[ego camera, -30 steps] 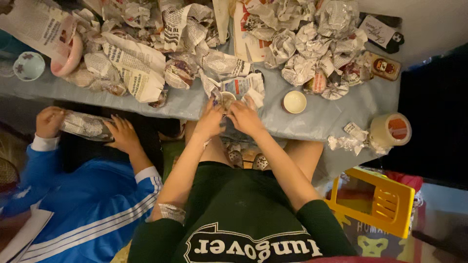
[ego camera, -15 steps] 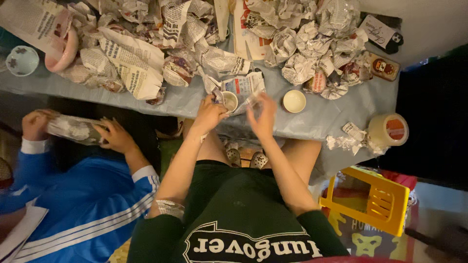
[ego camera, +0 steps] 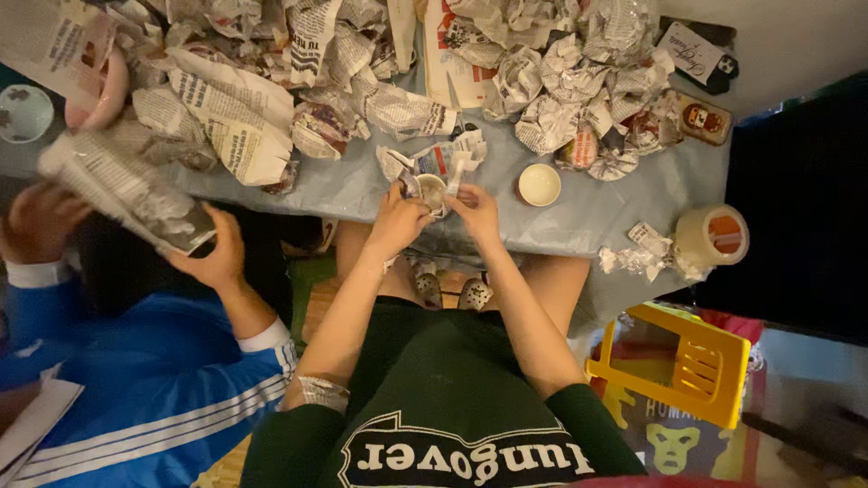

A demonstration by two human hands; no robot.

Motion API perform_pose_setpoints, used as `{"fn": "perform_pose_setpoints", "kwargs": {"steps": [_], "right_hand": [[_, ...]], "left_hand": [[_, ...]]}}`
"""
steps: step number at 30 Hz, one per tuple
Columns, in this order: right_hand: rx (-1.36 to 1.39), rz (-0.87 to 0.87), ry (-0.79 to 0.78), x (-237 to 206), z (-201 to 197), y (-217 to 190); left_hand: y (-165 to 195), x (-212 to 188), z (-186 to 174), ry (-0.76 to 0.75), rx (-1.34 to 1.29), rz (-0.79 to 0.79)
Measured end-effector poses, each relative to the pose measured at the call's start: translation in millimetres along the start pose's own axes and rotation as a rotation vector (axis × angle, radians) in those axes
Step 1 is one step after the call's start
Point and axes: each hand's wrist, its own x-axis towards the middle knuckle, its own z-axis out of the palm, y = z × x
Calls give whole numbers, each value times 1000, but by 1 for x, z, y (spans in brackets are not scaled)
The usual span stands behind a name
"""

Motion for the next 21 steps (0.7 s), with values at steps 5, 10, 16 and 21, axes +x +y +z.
{"fn": "perform_pose_setpoints", "kwargs": {"steps": [5,10,16,21], "right_hand": [[-318,-60,21,-1,4,0],[-537,-305,-79,-8,-1,-4],[-750,-439,-328,-21,-14,-8],[-925,-349,-394,-18,-18,-9]], "left_hand": [[-3,0,-3,5,-28,14],[-2,3,-9,-27,-38,21],[-6,3,-12,-34,-75,57],[-7,-1,-10,-54,-29,23]]}}
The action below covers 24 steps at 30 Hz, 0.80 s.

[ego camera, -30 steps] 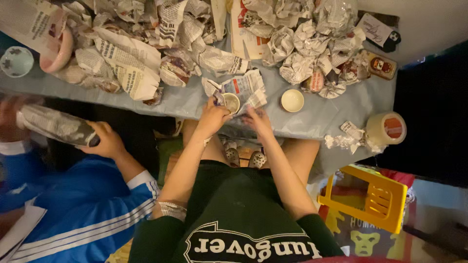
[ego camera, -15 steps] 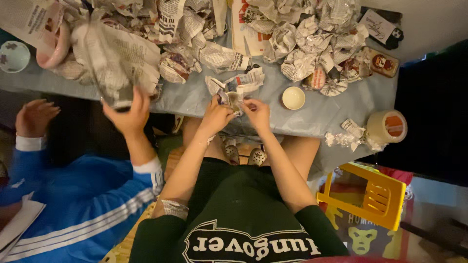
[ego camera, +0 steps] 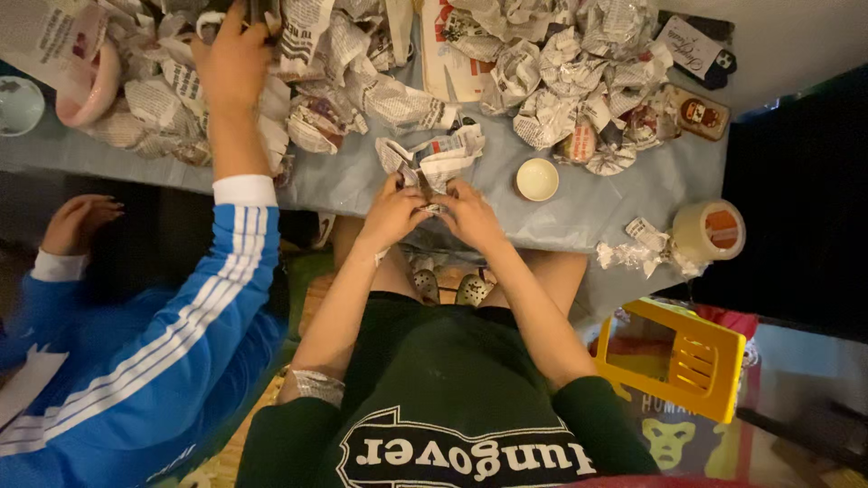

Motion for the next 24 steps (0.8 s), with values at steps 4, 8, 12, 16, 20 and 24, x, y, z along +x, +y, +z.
{"fn": "perform_pose_setpoints", "kwargs": {"steps": [4,8,12,16,20,24], "right_hand": [[-187,-215,154,4,4,4],[-183,-265,138,2,9,10],[-80,-108,97,5,13,7],[-77,-108,63,13,10,1],[-43,-135,51,19,5,0],[-24,-129,56,26,4,3]], "left_hand": [[5,-5,3,178,-113,-102],[10,-9,5,201,81,8],[7,-9,6,128,141,54],[6,-8,12,124,126,32],[8,-5,19,184,-15,10],[6,-8,14,243,-218,6]]}}
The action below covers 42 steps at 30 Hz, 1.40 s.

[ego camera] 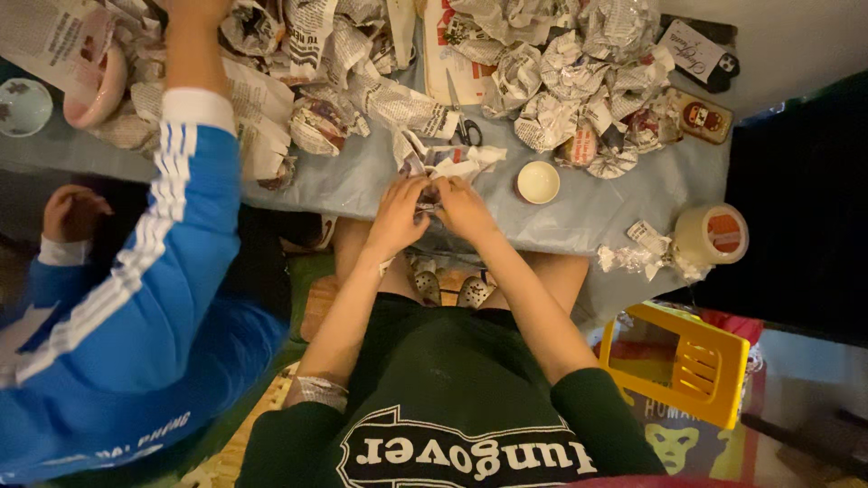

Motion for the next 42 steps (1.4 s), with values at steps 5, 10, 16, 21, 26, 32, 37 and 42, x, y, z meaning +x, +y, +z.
{"fn": "perform_pose_setpoints", "kwargs": {"steps": [5,10,16,21,26,32,37,42], "right_hand": [[9,-87,-43,3,-5,4],[45,-76,-54,2,-6,5],[80,-123,-62,2,-6,13],[140,-99,51,2,-5,6],[402,82,364,-16,-4,7],[361,801,584,-104,13,33],[1109,1073,250,-132,45,37],[1639,1088,295,-123,38,44]], "left_hand": [[-4,-9,-19,17,169,70],[2,-8,-18,18,141,-2],[1,1,-22,-82,-51,-70],[-8,5,-21,-80,-247,11],[-9,4,-12,-49,-159,-32],[18,3,21,75,-110,-173],[37,8,53,185,-165,-198],[39,8,52,135,-150,-218]]}}
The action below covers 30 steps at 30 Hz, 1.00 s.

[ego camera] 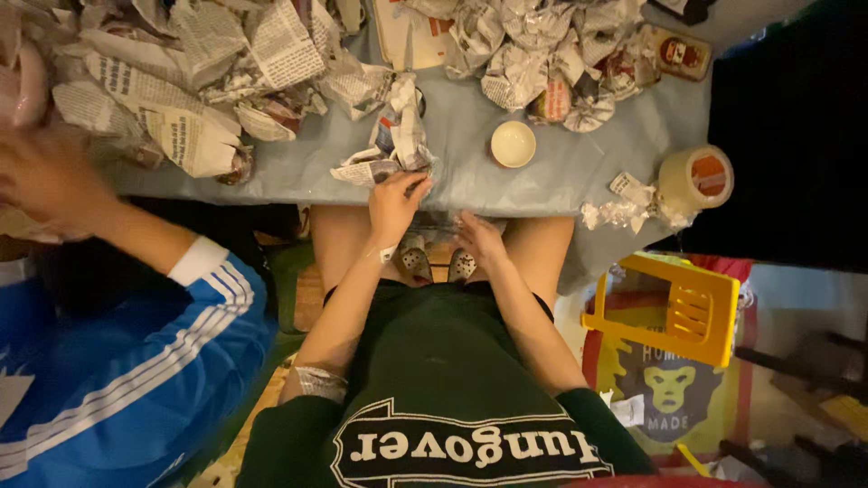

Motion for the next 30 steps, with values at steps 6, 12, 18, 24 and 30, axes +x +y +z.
{"fn": "perform_pose_setpoints", "kwargs": {"steps": [6,12,18,24,30], "right_hand": [[-97,-174,-104,-25,-2,-11],[-585,-520,-79,-22,7,-63],[-783,-381,-9,15,67,-77],[-1117,-737,108,19,91,-70],[-1074,-732,182,22,92,-66]], "left_hand": [[-5,3,-9,-11,-91,73],[-19,3,-6,-84,-72,189],[-26,-4,5,-64,91,145],[-27,-9,7,-44,42,150],[-25,-7,-3,8,82,288]]}}
